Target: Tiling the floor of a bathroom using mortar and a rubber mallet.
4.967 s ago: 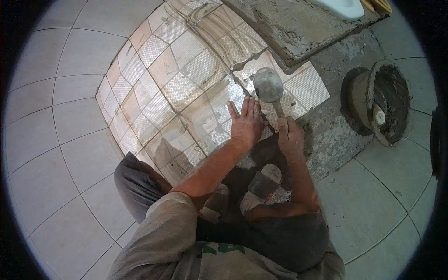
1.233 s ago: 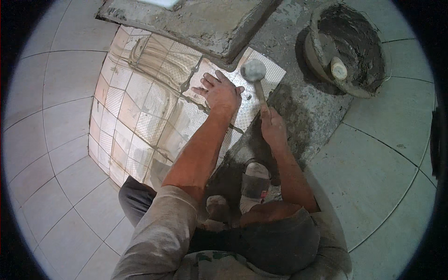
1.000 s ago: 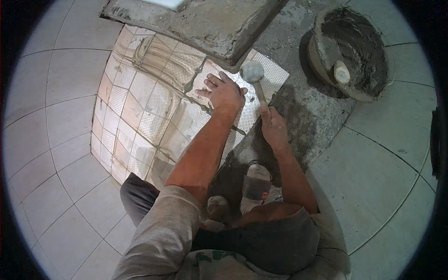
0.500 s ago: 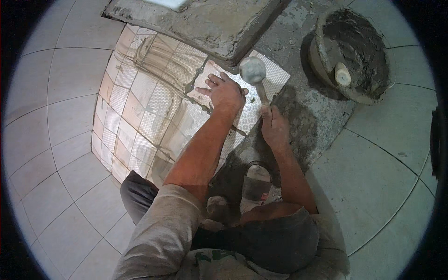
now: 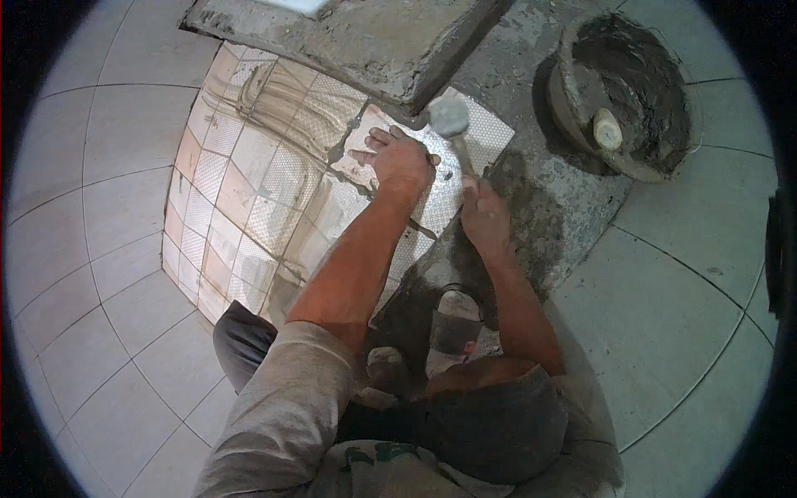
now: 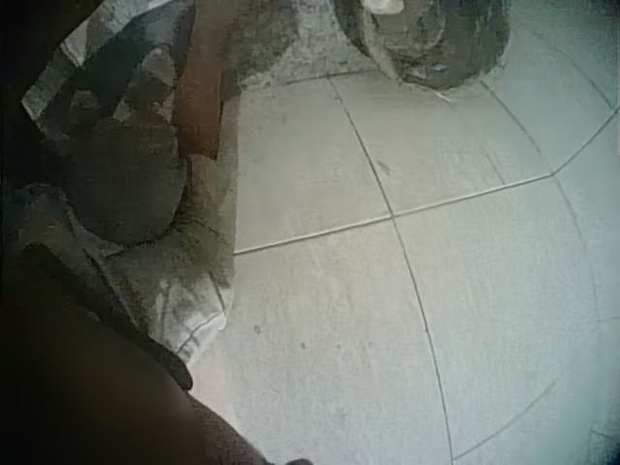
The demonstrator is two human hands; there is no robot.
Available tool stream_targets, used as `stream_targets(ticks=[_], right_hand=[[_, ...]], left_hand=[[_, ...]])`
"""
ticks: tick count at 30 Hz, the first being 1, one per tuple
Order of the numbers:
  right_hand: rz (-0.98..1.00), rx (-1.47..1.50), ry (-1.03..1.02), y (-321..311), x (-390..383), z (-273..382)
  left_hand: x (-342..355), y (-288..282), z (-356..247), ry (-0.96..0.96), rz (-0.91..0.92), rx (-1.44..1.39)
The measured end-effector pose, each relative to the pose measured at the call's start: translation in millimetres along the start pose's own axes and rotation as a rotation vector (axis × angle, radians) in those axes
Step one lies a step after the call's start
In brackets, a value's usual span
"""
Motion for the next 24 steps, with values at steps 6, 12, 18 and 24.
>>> stream_targets(ticks=[6,12,18,24], right_hand=[[0.103,0.032,0.051,-7,-3,23],[0.052,-0.074,0.027,-2,3,9],[0.097,0.051,0.052,-6,-5,19],[0.021,-0.085,0.014,-1,1,10]], left_hand=[[0,0,10,-0.008,-0.039,-0.029],[1,-2,2,0.024,0.016,-0.005],[4,4,9,0.011,-0.03,-0.013],[3,4,6,0.021,0.029,0.009]])
Point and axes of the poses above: each hand's wrist, its own x-axis towards the middle knuckle, its own y-axis out of the palm, z = x × y, the point moved 3 cm from there along x, towards the middle knuckle, and after that the axes turned 5 degrees about y, right-handed, at the moved point
